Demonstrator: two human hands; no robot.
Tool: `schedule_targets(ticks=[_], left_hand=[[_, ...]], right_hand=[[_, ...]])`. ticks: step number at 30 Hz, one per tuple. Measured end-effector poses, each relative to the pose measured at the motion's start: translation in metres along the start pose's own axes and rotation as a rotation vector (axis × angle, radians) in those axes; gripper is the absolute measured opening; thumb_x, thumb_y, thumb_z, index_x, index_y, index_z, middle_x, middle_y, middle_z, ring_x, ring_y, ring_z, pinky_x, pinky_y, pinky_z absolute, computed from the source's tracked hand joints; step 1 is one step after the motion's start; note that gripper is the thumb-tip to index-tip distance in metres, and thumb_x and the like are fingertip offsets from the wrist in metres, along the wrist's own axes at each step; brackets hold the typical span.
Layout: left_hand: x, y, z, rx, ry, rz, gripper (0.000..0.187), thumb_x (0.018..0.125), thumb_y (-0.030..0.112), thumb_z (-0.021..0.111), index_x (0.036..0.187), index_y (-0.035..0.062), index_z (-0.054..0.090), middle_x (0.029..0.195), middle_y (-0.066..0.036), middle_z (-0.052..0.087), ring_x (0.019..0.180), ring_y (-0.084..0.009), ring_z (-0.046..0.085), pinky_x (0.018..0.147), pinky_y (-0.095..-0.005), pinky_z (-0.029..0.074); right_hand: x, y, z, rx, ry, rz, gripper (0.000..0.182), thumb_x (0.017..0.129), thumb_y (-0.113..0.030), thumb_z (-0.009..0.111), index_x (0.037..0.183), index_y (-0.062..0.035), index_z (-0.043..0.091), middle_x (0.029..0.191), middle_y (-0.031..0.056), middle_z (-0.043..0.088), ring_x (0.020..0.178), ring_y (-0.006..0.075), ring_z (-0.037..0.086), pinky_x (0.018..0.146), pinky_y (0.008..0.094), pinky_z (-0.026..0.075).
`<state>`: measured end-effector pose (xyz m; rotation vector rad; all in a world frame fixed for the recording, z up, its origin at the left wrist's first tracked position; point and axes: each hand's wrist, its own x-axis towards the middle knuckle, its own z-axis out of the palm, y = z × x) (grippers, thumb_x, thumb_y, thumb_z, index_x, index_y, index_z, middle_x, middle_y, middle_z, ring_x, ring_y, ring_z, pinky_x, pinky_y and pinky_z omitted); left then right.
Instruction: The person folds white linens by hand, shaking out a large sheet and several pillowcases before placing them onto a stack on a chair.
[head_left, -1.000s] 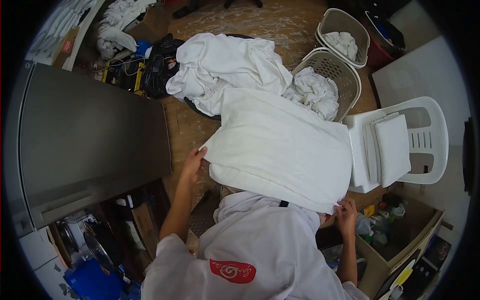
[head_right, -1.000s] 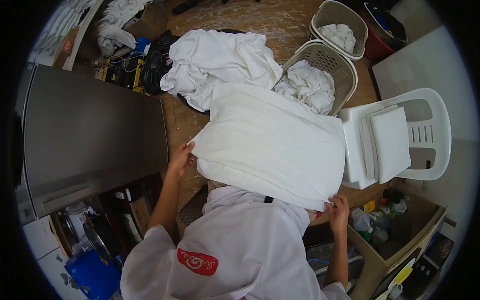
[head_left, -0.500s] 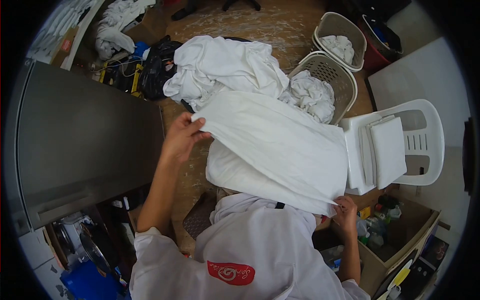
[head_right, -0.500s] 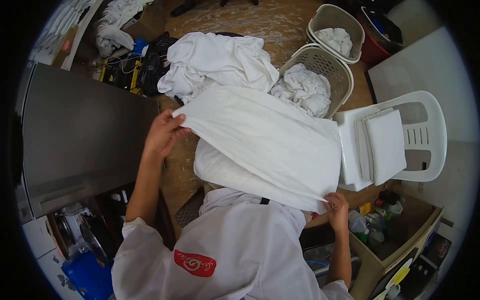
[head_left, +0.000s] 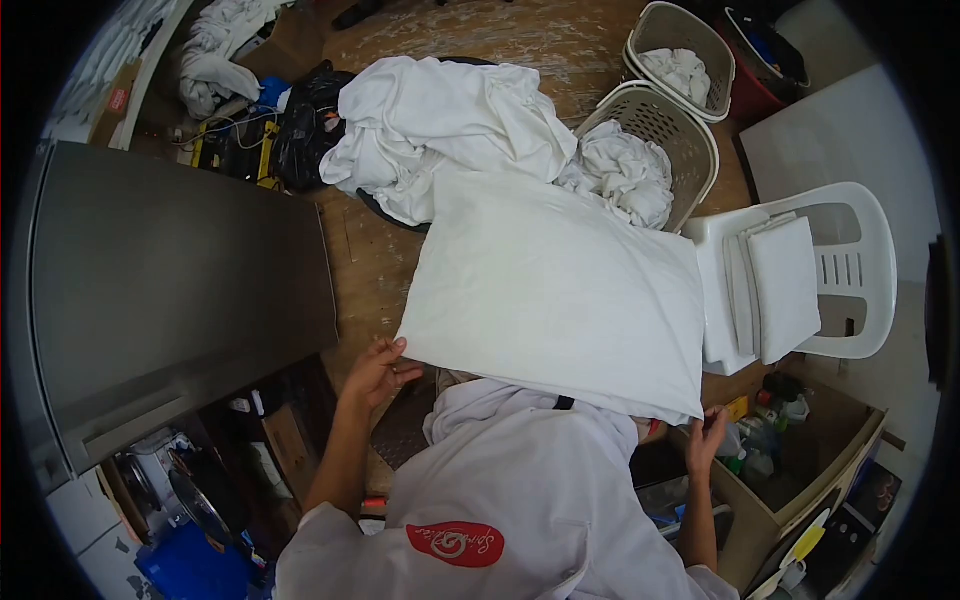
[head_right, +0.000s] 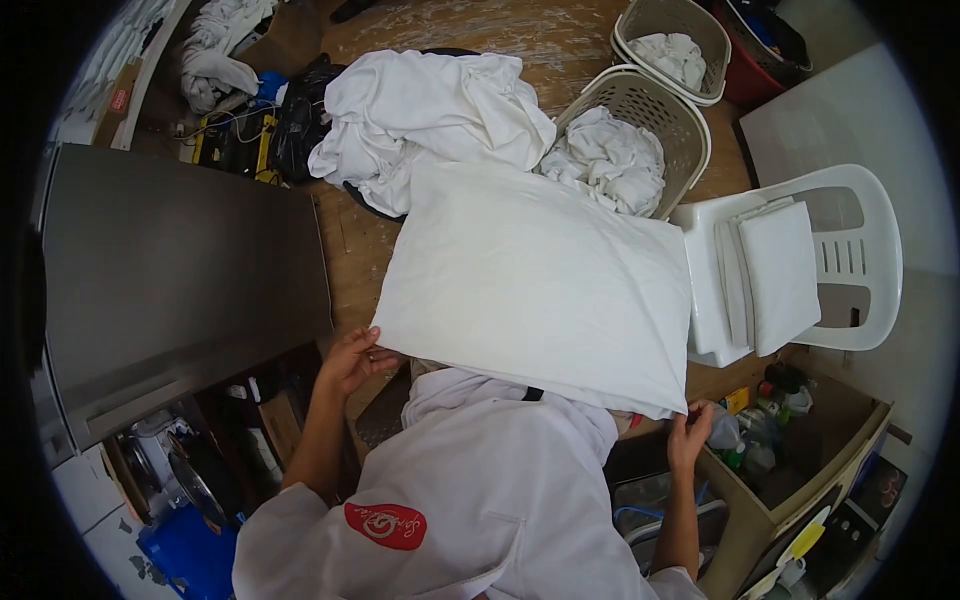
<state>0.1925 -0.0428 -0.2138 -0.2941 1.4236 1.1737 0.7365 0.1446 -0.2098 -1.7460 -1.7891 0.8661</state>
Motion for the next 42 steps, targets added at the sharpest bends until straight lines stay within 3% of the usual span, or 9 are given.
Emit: schedule_targets(ticks=[2, 5, 10, 14, 20, 27, 29, 35, 42], left_hand=[[0.009, -0.014, -0.006, -0.103, -0.044, -0.031, 0.02, 0.089, 0.019, 0.066, 0.096, 0.0063, 0.052, 0.092, -0.008, 0.062, 0.084, -0.0215, 0.062, 0.08, -0.0371, 0.053], [0.016, -0.018, -0.012, -0.099, -0.047, 0.003, 0.02, 0.088, 0.019, 0.067, 0.092, 0.0088, 0.051, 0.089, -0.006, 0.062, 0.08, -0.0187, 0.062, 0.071, -0.0327, 0.053], [-0.008, 0.015, -0.011, -0.02, 0.059, 0.162, 0.019, 0.086, 0.011, 0.069, 0.087, 0.007, 0.051, 0.076, -0.005, 0.061, 0.061, -0.0145, 0.059, 0.053, -0.0268, 0.051], [-0.027, 0.1, 0.03, 0.07, -0.03, 0.508, 0.017, 0.085, 0.007, 0.068, 0.081, 0.0064, 0.052, 0.072, -0.002, 0.057, 0.058, -0.0123, 0.057, 0.052, -0.0259, 0.05], [-0.036, 0.202, 0.086, 0.083, -0.102, 0.82, 0.008, 0.089, 0.008, 0.064, 0.086, 0.0061, 0.057, 0.081, -0.003, 0.061, 0.069, -0.0101, 0.059, 0.061, -0.0221, 0.05], [-0.017, 0.07, -0.007, 0.313, 0.003, 0.375, 0.023, 0.087, 0.004, 0.065, 0.076, 0.0089, 0.046, 0.066, -0.003, 0.055, 0.055, -0.0123, 0.056, 0.053, -0.023, 0.049], [-0.003, 0.045, -0.013, 0.389, 0.037, 0.312, 0.022, 0.087, 0.005, 0.066, 0.076, 0.0086, 0.047, 0.069, -0.005, 0.058, 0.056, -0.0117, 0.057, 0.055, -0.0228, 0.049], [-0.038, 0.087, 0.006, 0.249, -0.085, 0.571, 0.022, 0.087, 0.005, 0.066, 0.076, 0.0088, 0.047, 0.071, -0.006, 0.061, 0.061, -0.0116, 0.059, 0.057, -0.0241, 0.05], [0.026, -0.01, -0.046, 0.506, 0.062, 0.215, 0.023, 0.086, 0.016, 0.069, 0.098, 0.003, 0.054, 0.086, -0.01, 0.064, 0.075, -0.0183, 0.064, 0.068, -0.0294, 0.054]], right_hand=[[0.002, -0.003, 0.003, 0.229, -0.058, 0.26, 0.021, 0.083, -0.002, 0.057, 0.095, -0.0025, 0.039, 0.079, 0.0061, 0.038, 0.073, 0.0157, 0.04, 0.069, 0.0279, 0.039], [0.001, -0.021, 0.016, -0.15, -0.068, 0.017, 0.017, 0.085, -0.001, 0.055, 0.094, -0.0043, 0.04, 0.081, 0.0035, 0.039, 0.074, 0.0129, 0.041, 0.07, 0.0263, 0.039], [0.01, -0.03, -0.004, 0.263, -0.023, 0.278, 0.011, 0.089, 0.0, 0.05, 0.094, -0.0063, 0.042, 0.083, -0.0005, 0.04, 0.073, 0.0084, 0.041, 0.065, 0.0223, 0.037], [0.078, -0.066, -0.048, 0.243, -0.046, -0.152, 0.011, 0.089, -0.003, 0.052, 0.098, -0.0049, 0.046, 0.087, -0.0008, 0.045, 0.075, 0.0065, 0.041, 0.064, 0.0207, 0.037], [0.142, -0.181, -0.078, 0.205, 0.22, -0.342, 0.014, 0.087, 0.005, 0.052, 0.099, -0.0013, 0.055, 0.09, 0.002, 0.054, 0.075, 0.0087, 0.048, 0.068, 0.0233, 0.041], [0.036, -0.07, -0.035, -0.457, -0.063, -0.498, 0.024, 0.071, 0.009, 0.063, 0.087, -0.0039, 0.052, 0.088, 0.0139, 0.052, 0.079, 0.0305, 0.056, 0.068, 0.0363, 0.047], [0.017, -0.048, -0.021, -0.409, -0.238, -0.274, 0.024, 0.07, 0.01, 0.063, 0.087, -0.0044, 0.053, 0.089, 0.0146, 0.053, 0.079, 0.0337, 0.057, 0.069, 0.0391, 0.047], [0.029, -0.066, -0.035, -0.322, 0.001, -0.432, 0.025, 0.068, 0.012, 0.062, 0.084, -0.0023, 0.05, 0.087, 0.0146, 0.053, 0.078, 0.0324, 0.055, 0.069, 0.0361, 0.045], [0.001, -0.006, -0.016, -0.273, -0.55, -0.186, 0.033, 0.071, 0.004, 0.065, 0.1, -0.0046, 0.053, 0.106, 0.012, 0.054, 0.108, 0.0292, 0.05, 0.089, 0.0349, 0.041]])
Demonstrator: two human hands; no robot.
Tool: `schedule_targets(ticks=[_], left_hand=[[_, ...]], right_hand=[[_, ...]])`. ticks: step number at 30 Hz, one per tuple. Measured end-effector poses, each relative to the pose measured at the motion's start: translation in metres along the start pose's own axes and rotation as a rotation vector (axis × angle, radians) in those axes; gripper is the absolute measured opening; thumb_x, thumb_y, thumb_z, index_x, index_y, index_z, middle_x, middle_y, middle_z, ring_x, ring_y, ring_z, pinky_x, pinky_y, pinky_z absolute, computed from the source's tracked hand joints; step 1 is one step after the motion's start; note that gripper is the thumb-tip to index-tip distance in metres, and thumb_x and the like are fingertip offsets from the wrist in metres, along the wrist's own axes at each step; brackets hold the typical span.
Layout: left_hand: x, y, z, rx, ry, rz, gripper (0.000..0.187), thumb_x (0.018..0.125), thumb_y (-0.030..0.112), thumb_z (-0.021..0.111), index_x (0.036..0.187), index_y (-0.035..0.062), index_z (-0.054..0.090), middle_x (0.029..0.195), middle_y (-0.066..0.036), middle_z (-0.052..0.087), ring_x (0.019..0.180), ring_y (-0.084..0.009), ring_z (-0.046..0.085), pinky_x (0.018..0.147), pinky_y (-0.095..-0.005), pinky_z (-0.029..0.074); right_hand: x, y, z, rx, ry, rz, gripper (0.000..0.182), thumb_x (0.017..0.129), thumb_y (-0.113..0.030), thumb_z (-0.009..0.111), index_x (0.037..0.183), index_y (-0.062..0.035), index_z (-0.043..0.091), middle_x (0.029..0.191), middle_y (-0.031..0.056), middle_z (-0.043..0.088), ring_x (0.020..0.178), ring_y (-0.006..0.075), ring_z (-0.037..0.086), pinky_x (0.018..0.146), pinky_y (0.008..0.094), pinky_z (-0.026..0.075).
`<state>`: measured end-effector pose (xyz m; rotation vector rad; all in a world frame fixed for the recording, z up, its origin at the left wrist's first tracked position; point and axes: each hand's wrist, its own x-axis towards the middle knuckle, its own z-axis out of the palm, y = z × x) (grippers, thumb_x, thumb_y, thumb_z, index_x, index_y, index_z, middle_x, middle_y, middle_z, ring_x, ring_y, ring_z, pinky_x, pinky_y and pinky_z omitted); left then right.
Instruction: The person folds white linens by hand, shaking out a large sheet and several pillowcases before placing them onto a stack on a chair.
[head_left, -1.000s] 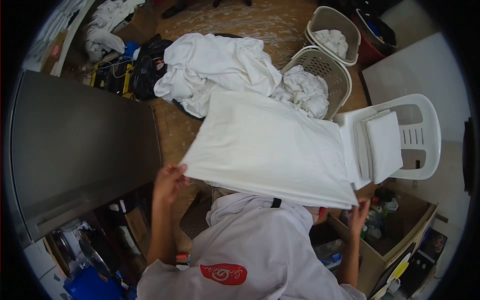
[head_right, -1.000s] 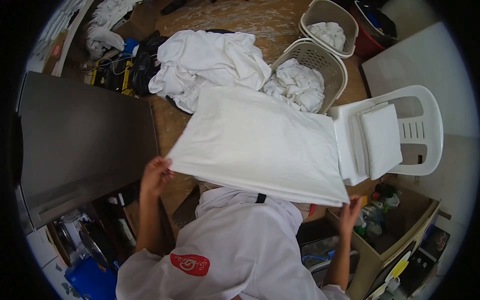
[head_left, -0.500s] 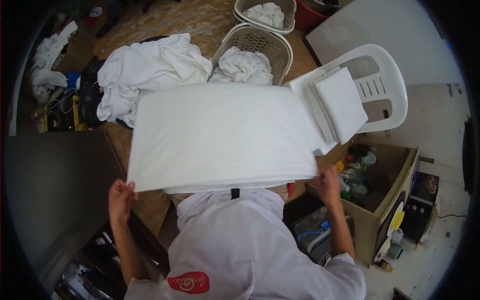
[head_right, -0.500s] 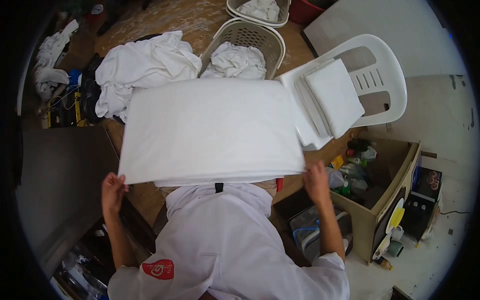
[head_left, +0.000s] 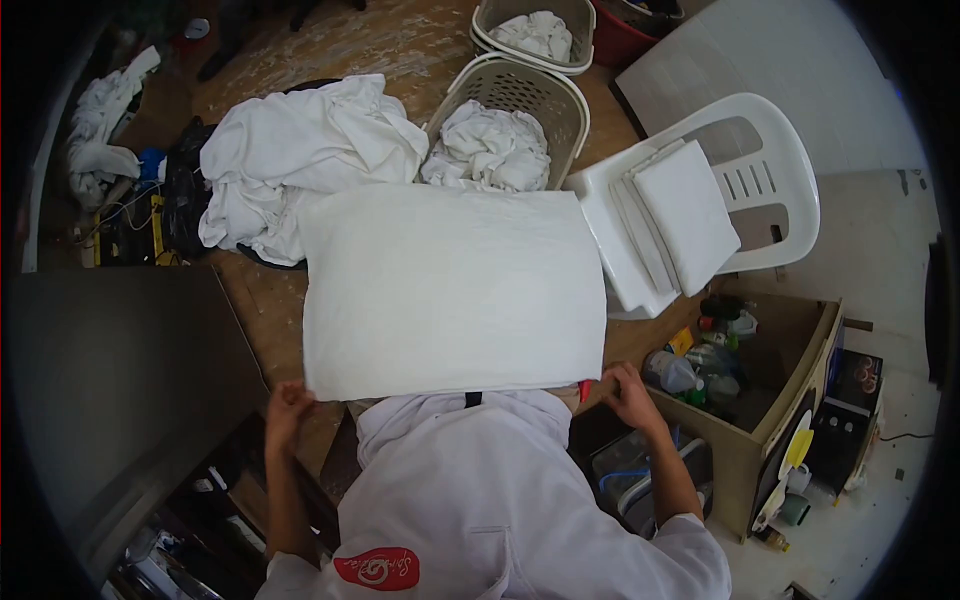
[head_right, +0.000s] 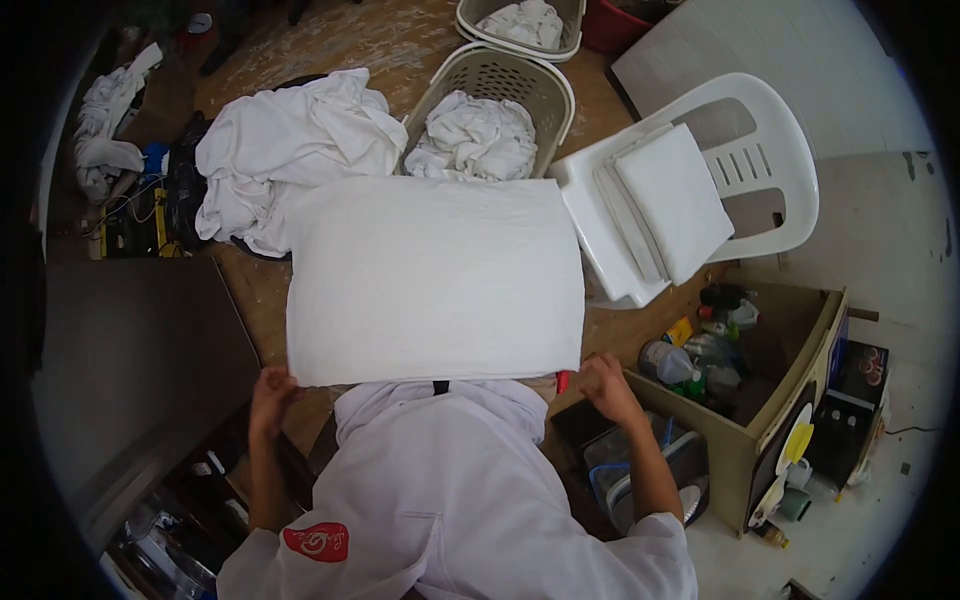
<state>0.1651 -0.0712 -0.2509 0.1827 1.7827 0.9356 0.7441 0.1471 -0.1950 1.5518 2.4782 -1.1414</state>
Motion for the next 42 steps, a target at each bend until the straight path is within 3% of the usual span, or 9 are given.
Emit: schedule_targets(ticks=[7, 19, 23, 26, 30, 33, 36, 39, 42], left_hand=[[0.065, -0.014, 0.04, -0.671, -0.351, -0.119, 0.058, 0.089, 0.029, 0.066, 0.133, -0.0008, 0.042, 0.122, -0.01, 0.058, 0.106, -0.0212, 0.059, 0.087, -0.0359, 0.051], [-0.011, 0.119, -0.006, -0.09, -0.345, 0.147, 0.034, 0.087, 0.019, 0.065, 0.114, -0.0003, 0.057, 0.091, -0.005, 0.066, 0.072, -0.0125, 0.063, 0.05, -0.0239, 0.049], [-0.001, 0.233, 0.035, -0.094, -0.308, 0.452, 0.032, 0.09, 0.016, 0.061, 0.114, -0.0027, 0.056, 0.083, -0.005, 0.063, 0.063, -0.0115, 0.06, 0.045, -0.0257, 0.048], [0.015, 0.328, 0.063, -0.153, -0.293, 0.695, 0.026, 0.091, 0.016, 0.06, 0.109, -0.002, 0.057, 0.084, -0.004, 0.063, 0.064, -0.0101, 0.06, 0.048, -0.0244, 0.048], [0.007, 0.397, 0.069, -0.234, -0.45, 0.79, 0.03, 0.09, 0.012, 0.061, 0.114, -0.005, 0.055, 0.102, -0.01, 0.066, 0.085, -0.0137, 0.064, 0.078, -0.0272, 0.053], [-0.007, 0.386, 0.069, -0.181, -0.431, 0.771, 0.032, 0.088, 0.012, 0.063, 0.114, -0.0056, 0.055, 0.104, -0.009, 0.066, 0.088, -0.0136, 0.065, 0.081, -0.0276, 0.053], [0.014, 0.338, 0.045, -0.092, -0.336, 0.651, 0.033, 0.087, 0.011, 0.065, 0.114, -0.0048, 0.056, 0.099, -0.008, 0.067, 0.081, -0.0118, 0.064, 0.072, -0.0252, 0.052], [0.051, 0.256, 0.027, 0.043, -0.171, 0.42, 0.029, 0.085, 0.009, 0.067, 0.11, -0.0029, 0.059, 0.091, -0.005, 0.067, 0.072, -0.0081, 0.063, 0.06, -0.0204, 0.05], [0.113, 0.137, 0.018, 0.424, 0.219, 0.425, 0.027, 0.086, 0.014, 0.064, 0.107, -0.0022, 0.059, 0.087, -0.011, 0.067, 0.068, -0.0232, 0.064, 0.059, -0.033, 0.051]], right_hand=[[0.094, 0.019, -0.014, 0.873, 0.014, 0.675, 0.057, 0.092, -0.043, 0.057, 0.131, -0.0026, 0.049, 0.127, 0.0104, 0.052, 0.122, 0.0194, 0.042, 0.102, 0.033, 0.033], [0.085, -0.026, -0.033, 0.839, -0.181, 0.478, 0.053, 0.089, -0.034, 0.066, 0.123, 0.0053, 0.054, 0.11, 0.0116, 0.064, 0.099, 0.018, 0.061, 0.088, 0.0324, 0.048], [0.117, -0.05, -0.069, 1.244, 0.299, 0.451, 0.04, 0.093, -0.031, 0.06, 0.116, 0.0018, 0.053, 0.102, 0.0091, 0.065, 0.088, 0.0186, 0.065, 0.076, 0.0335, 0.054], [0.15, -0.07, -0.126, 1.263, 0.458, 0.294, 0.044, 0.093, -0.036, 0.058, 0.114, 0.002, 0.053, 0.101, 0.011, 0.065, 0.088, 0.0212, 0.065, 0.077, 0.0359, 0.053], [0.125, -0.122, -0.199, 1.008, 0.616, 0.234, 0.036, 0.092, -0.037, 0.06, 0.094, -0.0019, 0.054, 0.064, -0.0024, 0.053, 0.043, 0.0052, 0.047, 0.033, 0.0199, 0.034], [0.095, -0.159, -0.19, 1.113, 0.858, 0.162, 0.038, 0.092, -0.036, 0.06, 0.101, 0.0013, 0.057, 0.071, -0.0002, 0.058, 0.046, 0.0043, 0.049, 0.034, 0.0193, 0.034], [0.042, -0.145, -0.159, 1.039, 0.679, 0.29, 0.044, 0.091, -0.03, 0.062, 0.117, 0.0056, 0.053, 0.102, 0.0124, 0.065, 0.089, 0.0188, 0.065, 0.078, 0.0335, 0.052], [0.017, -0.141, -0.079, 0.877, 0.577, 0.695, 0.035, 0.09, -0.027, 0.065, 0.108, 0.0007, 0.054, 0.079, 0.0039, 0.061, 0.052, 0.0091, 0.055, 0.031, 0.0225, 0.036], [-0.005, -0.117, 0.005, 1.074, 0.309, 0.787, 0.037, 0.09, -0.03, 0.065, 0.109, -0.0008, 0.053, 0.075, 0.0021, 0.058, 0.051, 0.0081, 0.052, 0.034, 0.0227, 0.038]])
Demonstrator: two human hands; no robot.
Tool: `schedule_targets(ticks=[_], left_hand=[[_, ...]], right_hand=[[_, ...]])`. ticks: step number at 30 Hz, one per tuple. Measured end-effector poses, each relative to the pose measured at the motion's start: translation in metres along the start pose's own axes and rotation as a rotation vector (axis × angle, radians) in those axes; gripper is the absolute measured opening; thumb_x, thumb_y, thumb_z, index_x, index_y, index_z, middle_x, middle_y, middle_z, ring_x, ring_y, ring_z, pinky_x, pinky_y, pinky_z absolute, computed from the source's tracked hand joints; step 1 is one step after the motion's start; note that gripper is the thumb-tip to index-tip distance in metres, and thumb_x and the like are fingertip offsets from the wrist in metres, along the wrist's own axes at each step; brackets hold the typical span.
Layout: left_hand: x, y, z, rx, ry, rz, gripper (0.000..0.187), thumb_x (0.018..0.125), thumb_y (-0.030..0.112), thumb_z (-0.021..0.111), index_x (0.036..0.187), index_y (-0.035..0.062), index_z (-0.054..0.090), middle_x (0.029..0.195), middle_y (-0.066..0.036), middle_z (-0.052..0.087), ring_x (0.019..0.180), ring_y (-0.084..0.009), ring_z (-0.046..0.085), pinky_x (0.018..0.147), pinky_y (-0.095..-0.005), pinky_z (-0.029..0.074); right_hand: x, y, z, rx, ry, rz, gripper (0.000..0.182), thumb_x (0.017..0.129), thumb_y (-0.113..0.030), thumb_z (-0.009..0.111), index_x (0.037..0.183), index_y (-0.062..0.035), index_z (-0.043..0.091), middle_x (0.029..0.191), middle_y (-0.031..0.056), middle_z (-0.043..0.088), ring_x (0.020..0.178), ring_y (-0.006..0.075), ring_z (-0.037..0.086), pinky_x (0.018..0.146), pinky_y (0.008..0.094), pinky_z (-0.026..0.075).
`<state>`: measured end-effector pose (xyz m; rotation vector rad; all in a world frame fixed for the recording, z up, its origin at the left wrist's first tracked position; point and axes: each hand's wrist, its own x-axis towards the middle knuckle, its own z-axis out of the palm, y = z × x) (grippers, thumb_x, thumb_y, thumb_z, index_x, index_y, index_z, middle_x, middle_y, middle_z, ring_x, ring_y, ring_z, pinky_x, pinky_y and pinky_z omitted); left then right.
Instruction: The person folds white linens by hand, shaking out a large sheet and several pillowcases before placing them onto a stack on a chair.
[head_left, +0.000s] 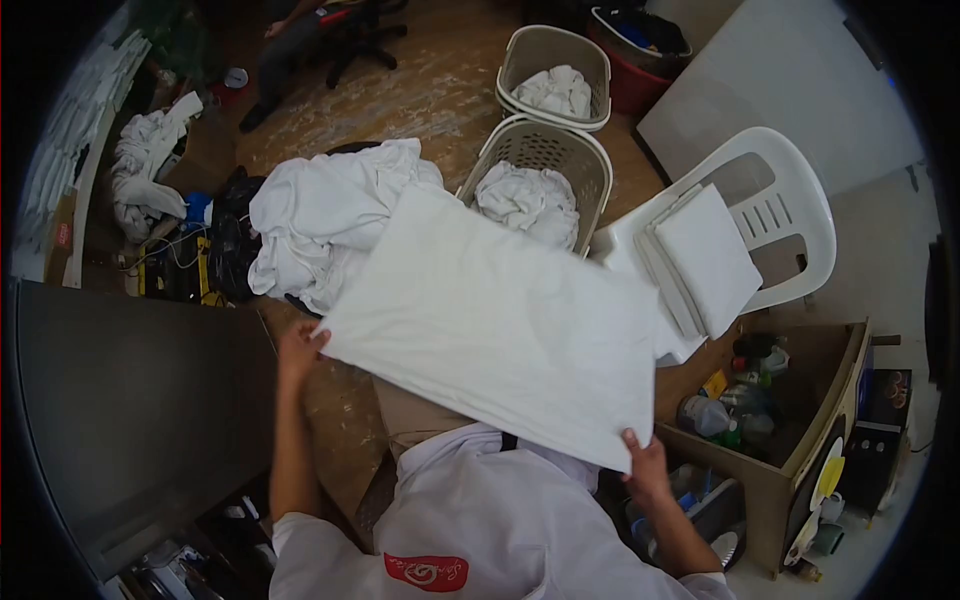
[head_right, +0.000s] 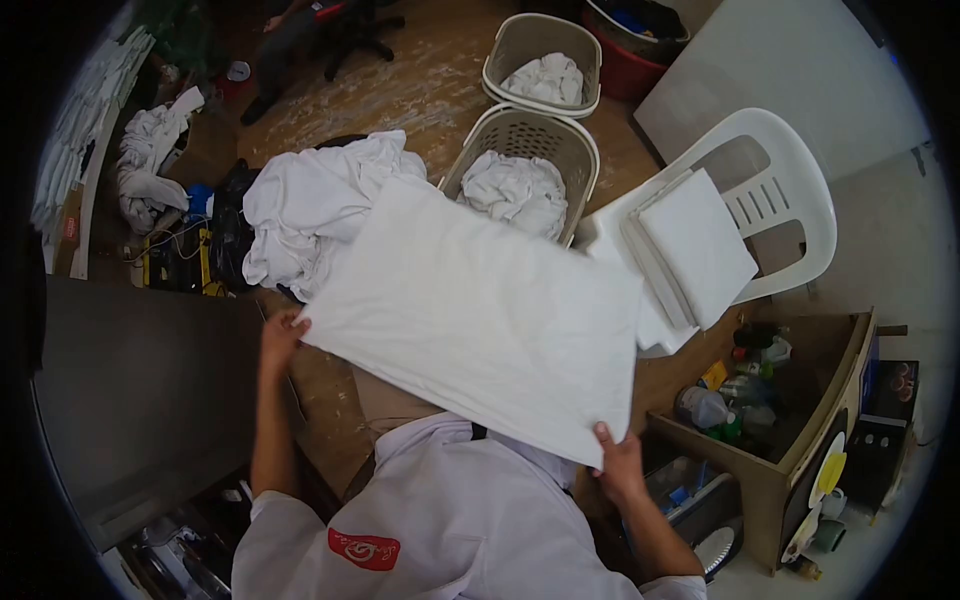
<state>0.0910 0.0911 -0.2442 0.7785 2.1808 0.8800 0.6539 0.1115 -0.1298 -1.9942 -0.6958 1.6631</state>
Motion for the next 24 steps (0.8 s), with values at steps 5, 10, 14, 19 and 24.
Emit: schedule_targets(ticks=[5, 10, 14, 19, 24], left_hand=[[-0.159, 0.057, 0.071, 0.026, -0.004, 0.091, 0.037, 0.092, 0.035, 0.057, 0.102, -0.0001, 0.057, 0.1, -0.017, 0.062, 0.088, -0.0233, 0.062, 0.073, -0.0385, 0.048], [-0.187, 0.094, 0.127, -1.074, -0.676, -0.724, 0.047, 0.092, 0.03, 0.063, 0.123, -0.0016, 0.047, 0.117, -0.014, 0.056, 0.102, -0.0209, 0.058, 0.086, -0.0362, 0.048], [-0.181, 0.105, 0.147, -1.333, -0.341, -0.367, 0.046, 0.092, 0.015, 0.061, 0.129, -0.0017, 0.041, 0.124, -0.014, 0.053, 0.112, -0.0244, 0.055, 0.093, -0.0417, 0.048], [-0.182, 0.093, 0.15, -1.209, -0.324, -0.592, 0.041, 0.091, 0.006, 0.06, 0.128, -0.0011, 0.043, 0.123, -0.014, 0.054, 0.112, -0.0251, 0.055, 0.092, -0.0407, 0.049], [-0.183, 0.087, 0.162, -1.15, -0.304, -0.474, 0.038, 0.089, 0.003, 0.061, 0.124, -0.0013, 0.047, 0.119, -0.012, 0.056, 0.107, -0.0225, 0.057, 0.089, -0.0361, 0.049]], right_hand=[[-0.017, -0.01, 0.006, 0.086, -0.148, 0.063, 0.037, 0.09, -0.031, 0.065, 0.11, -0.0019, 0.052, 0.075, 0.0026, 0.059, 0.051, 0.01, 0.053, 0.04, 0.0224, 0.042], [-0.013, -0.027, -0.026, 0.173, -0.334, 0.088, 0.037, 0.09, -0.026, 0.065, 0.113, -0.0004, 0.051, 0.079, 0.0058, 0.063, 0.053, 0.0128, 0.058, 0.043, 0.0224, 0.044], [0.016, -0.005, -0.048, -0.2, -0.614, 0.376, 0.031, 0.088, -0.021, 0.066, 0.111, -0.0028, 0.055, 0.083, 0.0082, 0.064, 0.061, 0.0198, 0.064, 0.05, 0.0292, 0.052], [0.115, -0.066, -0.025, -1.634, 0.162, -0.815, 0.016, 0.089, -0.016, 0.055, 0.087, -0.0007, 0.057, 0.079, 0.0155, 0.063, 0.064, 0.0328, 0.062, 0.059, 0.0399, 0.051], [0.221, -0.131, 0.139, -1.04, -0.076, -1.315, 0.01, 0.083, -0.011, 0.063, 0.087, -0.0016, 0.063, 0.091, 0.0198, 0.063, 0.091, 0.0395, 0.056, 0.081, 0.0464, 0.045]])
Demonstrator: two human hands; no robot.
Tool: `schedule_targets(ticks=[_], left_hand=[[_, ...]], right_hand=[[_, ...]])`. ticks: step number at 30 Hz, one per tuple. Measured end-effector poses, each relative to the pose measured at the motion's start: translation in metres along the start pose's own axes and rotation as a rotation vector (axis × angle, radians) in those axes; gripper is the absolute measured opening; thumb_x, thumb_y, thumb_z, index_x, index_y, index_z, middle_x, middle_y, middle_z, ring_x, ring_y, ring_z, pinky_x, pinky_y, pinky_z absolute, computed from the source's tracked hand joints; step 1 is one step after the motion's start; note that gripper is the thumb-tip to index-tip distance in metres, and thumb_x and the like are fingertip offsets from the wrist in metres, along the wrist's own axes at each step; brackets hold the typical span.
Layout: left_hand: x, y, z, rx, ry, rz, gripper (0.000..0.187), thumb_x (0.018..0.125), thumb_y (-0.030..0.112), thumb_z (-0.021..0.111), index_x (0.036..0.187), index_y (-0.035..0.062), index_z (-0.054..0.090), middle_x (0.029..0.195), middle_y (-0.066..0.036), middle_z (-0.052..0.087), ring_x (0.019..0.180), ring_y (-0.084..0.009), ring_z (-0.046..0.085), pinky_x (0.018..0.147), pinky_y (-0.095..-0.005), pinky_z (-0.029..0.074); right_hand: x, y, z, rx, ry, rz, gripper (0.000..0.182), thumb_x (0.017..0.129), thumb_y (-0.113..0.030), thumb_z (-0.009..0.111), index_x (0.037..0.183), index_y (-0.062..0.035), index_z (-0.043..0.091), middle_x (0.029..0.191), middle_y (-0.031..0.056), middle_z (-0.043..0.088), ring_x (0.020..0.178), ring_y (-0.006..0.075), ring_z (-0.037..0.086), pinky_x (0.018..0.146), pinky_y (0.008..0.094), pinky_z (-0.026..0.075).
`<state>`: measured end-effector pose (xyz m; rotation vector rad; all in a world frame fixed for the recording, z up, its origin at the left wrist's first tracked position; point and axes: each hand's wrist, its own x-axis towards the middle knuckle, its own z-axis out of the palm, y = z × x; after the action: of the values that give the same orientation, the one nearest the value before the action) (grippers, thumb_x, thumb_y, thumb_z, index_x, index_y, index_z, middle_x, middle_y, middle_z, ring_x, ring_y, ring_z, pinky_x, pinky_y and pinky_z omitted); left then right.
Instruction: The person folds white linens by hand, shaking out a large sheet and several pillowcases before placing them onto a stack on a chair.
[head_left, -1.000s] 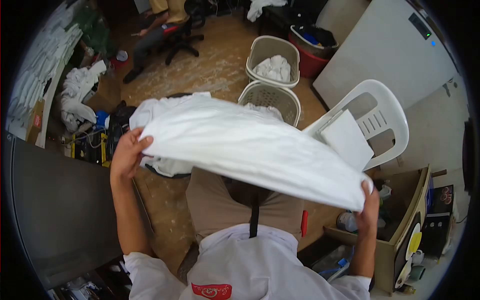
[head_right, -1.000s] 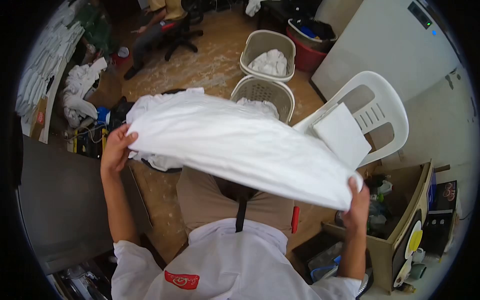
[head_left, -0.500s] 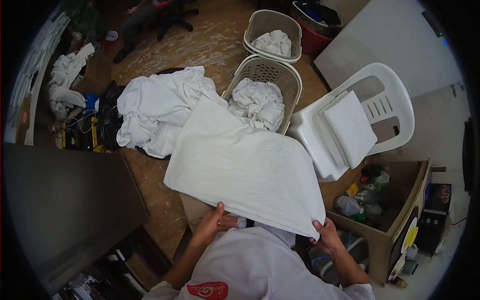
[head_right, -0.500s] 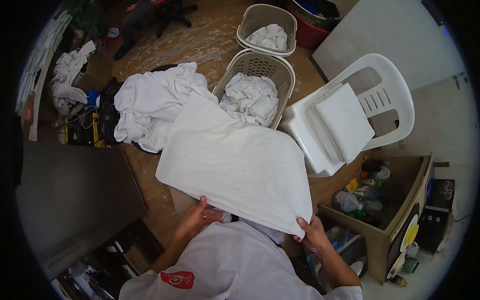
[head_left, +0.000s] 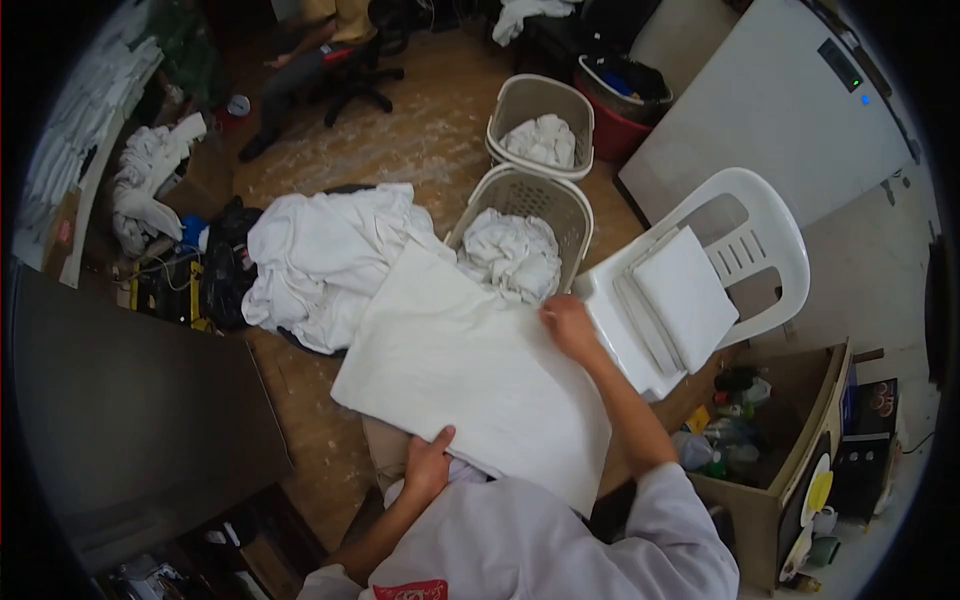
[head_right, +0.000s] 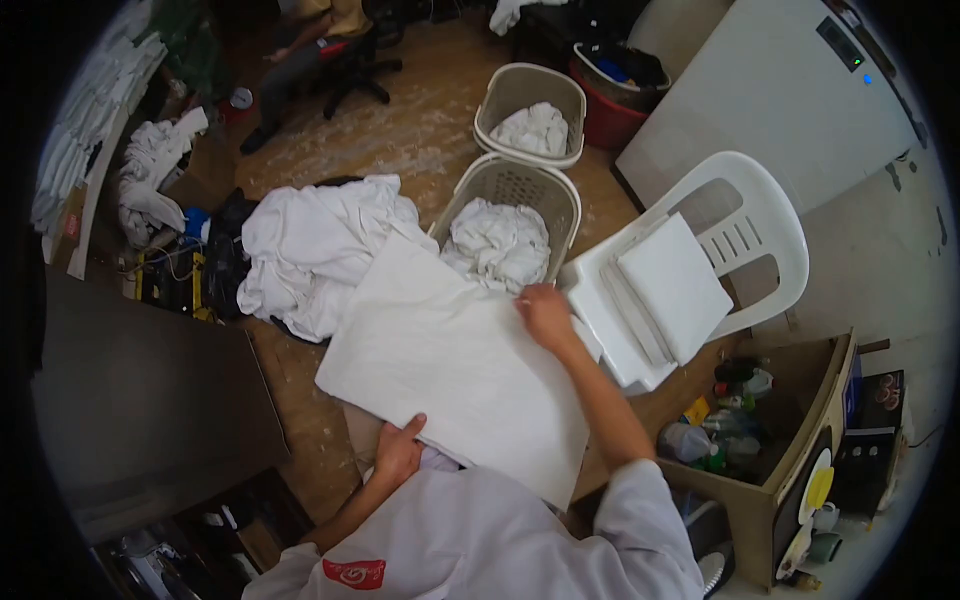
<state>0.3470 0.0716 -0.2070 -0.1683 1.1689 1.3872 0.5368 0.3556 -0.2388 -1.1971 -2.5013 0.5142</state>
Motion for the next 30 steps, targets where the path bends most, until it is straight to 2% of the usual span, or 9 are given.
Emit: schedule_targets(ticks=[4, 8, 11, 14, 17, 20, 23, 26, 30], left_hand=[[-0.013, 0.004, -0.005, 0.111, 0.075, 0.005, 0.034, 0.088, 0.003, 0.062, 0.119, -0.0026, 0.051, 0.11, -0.012, 0.061, 0.101, -0.0209, 0.06, 0.086, -0.0349, 0.05], [-0.022, 0.021, -0.012, 0.167, -0.057, 0.061, 0.038, 0.088, 0.0, 0.061, 0.124, -0.0021, 0.049, 0.116, -0.01, 0.061, 0.101, -0.0213, 0.06, 0.09, -0.0346, 0.049], [-0.023, 0.04, 0.002, 0.368, -0.045, 0.196, 0.037, 0.086, 0.003, 0.065, 0.121, -0.0025, 0.054, 0.114, -0.008, 0.062, 0.102, -0.0165, 0.058, 0.089, -0.0302, 0.046], [-0.023, 0.101, 0.036, 0.633, -0.121, 0.412, 0.029, 0.086, 0.008, 0.068, 0.109, -0.0065, 0.061, 0.102, -0.007, 0.066, 0.091, -0.0119, 0.058, 0.083, -0.0279, 0.047], [-0.038, 0.173, 0.09, 0.608, -0.284, 0.623, 0.033, 0.086, 0.015, 0.07, 0.111, -0.0057, 0.062, 0.101, -0.006, 0.067, 0.091, -0.0108, 0.059, 0.084, -0.0269, 0.047], [-0.037, 0.225, 0.113, 0.455, -0.432, 0.67, 0.031, 0.086, 0.013, 0.068, 0.11, -0.0058, 0.062, 0.098, -0.007, 0.068, 0.088, -0.0122, 0.063, 0.081, -0.0277, 0.049], [-0.048, 0.247, 0.115, 0.333, -0.456, 0.714, 0.03, 0.088, 0.016, 0.066, 0.109, -0.006, 0.063, 0.097, -0.008, 0.068, 0.086, -0.0128, 0.063, 0.08, -0.0273, 0.049], [-0.053, 0.232, 0.087, 0.322, -0.303, 0.792, 0.033, 0.088, 0.02, 0.066, 0.109, -0.0056, 0.063, 0.097, -0.007, 0.068, 0.085, -0.0118, 0.062, 0.08, -0.0263, 0.048], [-0.066, 0.174, -0.025, 0.828, -0.084, 0.469, 0.027, 0.083, 0.016, 0.072, 0.103, -0.0022, 0.068, 0.114, -0.009, 0.063, 0.103, -0.0161, 0.057, 0.094, -0.0309, 0.041]], right_hand=[[0.067, 0.046, 0.118, 0.001, -0.442, 0.308, 0.063, 0.093, -0.06, 0.039, 0.097, -0.0024, 0.065, 0.098, 0.0232, 0.066, 0.096, 0.0386, 0.061, 0.089, 0.0455, 0.045], [0.099, 0.042, 0.119, 0.146, -0.802, 0.374, 0.077, 0.088, -0.07, 0.036, 0.099, -0.0002, 0.066, 0.104, 0.0242, 0.065, 0.103, 0.0379, 0.06, 0.091, 0.0441, 0.044], [0.119, 0.068, 0.114, 0.227, -0.475, 0.284, 0.082, 0.088, -0.068, 0.042, 0.098, 0.0088, 0.067, 0.108, 0.0265, 0.064, 0.106, 0.0356, 0.06, 0.094, 0.0426, 0.042], [0.153, 0.047, -0.018, 0.365, -0.343, 0.428, 0.087, 0.088, -0.07, 0.041, 0.122, 0.0089, 0.055, 0.121, 0.0262, 0.058, 0.112, 0.0286, 0.055, 0.094, 0.0395, 0.042], [0.159, 0.021, -0.13, 0.607, 0.194, 0.678, 0.09, 0.09, -0.072, 0.027, 0.12, 0.0073, 0.057, 0.11, 0.0217, 0.064, 0.109, 0.0306, 0.055, 0.094, 0.0419, 0.041], [0.117, 0.0, -0.237, 0.467, 0.263, 0.439, 0.072, 0.094, -0.066, 0.033, 0.086, 0.0002, 0.062, 0.077, 0.0049, 0.056, 0.075, 0.0159, 0.048, 0.07, 0.0326, 0.042], [0.044, -0.034, -0.27, 0.727, 0.399, 0.144, 0.041, 0.098, -0.041, 0.049, 0.095, -0.0012, 0.058, 0.085, -0.0001, 0.056, 0.078, 0.0088, 0.048, 0.073, 0.0257, 0.042], [-0.046, -0.042, -0.255, 0.593, 0.316, 0.141, 0.031, 0.09, -0.031, 0.06, 0.098, -0.0011, 0.06, 0.086, -0.0005, 0.056, 0.079, 0.0095, 0.049, 0.075, 0.0261, 0.042], [-0.176, -0.082, -0.175, 0.942, 0.163, 0.511, 0.024, 0.081, -0.014, 0.071, 0.098, -0.001, 0.06, 0.109, 0.004, 0.056, 0.103, 0.0144, 0.05, 0.093, 0.0307, 0.038]])
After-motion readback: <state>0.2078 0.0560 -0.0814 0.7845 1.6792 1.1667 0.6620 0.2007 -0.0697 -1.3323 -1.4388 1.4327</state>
